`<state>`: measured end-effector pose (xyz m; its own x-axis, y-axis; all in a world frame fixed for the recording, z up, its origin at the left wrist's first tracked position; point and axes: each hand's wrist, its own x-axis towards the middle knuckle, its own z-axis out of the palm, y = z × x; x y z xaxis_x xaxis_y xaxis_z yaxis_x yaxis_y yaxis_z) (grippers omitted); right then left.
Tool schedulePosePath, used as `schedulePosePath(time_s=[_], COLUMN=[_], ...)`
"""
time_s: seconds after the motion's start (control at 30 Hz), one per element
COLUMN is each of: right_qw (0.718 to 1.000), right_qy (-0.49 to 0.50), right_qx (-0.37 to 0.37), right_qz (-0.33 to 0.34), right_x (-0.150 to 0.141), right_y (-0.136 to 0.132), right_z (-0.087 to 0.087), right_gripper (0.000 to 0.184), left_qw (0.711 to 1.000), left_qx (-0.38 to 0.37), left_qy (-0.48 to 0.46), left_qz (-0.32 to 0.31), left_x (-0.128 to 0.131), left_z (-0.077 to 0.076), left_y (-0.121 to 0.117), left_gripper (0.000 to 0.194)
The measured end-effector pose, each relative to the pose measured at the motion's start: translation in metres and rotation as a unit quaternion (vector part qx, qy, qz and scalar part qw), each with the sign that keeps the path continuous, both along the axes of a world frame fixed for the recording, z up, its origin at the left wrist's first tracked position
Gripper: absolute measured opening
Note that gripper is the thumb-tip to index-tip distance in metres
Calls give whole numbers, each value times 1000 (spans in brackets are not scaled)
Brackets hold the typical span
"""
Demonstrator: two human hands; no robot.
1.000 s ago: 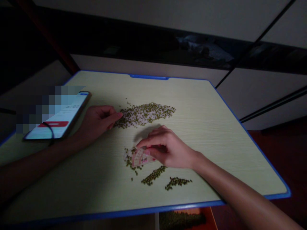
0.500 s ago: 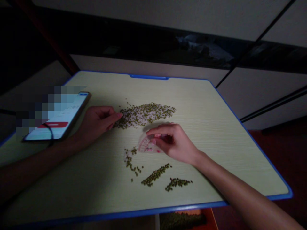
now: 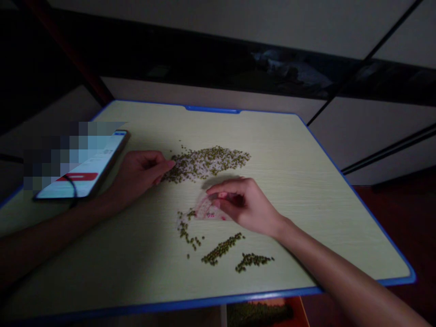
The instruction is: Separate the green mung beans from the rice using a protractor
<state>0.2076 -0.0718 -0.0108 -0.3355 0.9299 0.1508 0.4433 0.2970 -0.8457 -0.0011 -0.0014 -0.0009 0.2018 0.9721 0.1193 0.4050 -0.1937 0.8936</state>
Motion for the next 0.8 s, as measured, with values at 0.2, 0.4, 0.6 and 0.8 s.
schedulePosePath(time_s=[0.2, 0.4, 0.6, 0.8], right_qw=[1000, 999, 998, 998], right_qy=[0, 0, 3, 12], right_qx=[2, -7, -19, -21], right_qz=[-27, -36, -55, -58], right_x=[4, 4, 3, 1], right_y=[1, 1, 2, 1], right_z=[-2, -3, -4, -5], right_gripper=[21, 22, 22, 22], left_qw=[1000, 1000, 1000, 1000], left_qx=[8, 6, 6, 6], left_qy=[-3, -3, 4, 6], left_qz=[-3, -5, 2, 5], left_x=[0, 0, 1, 1], left_z=[0, -1, 0, 0], left_y=[0, 1, 0, 1], left_gripper=[32, 31, 31, 32])
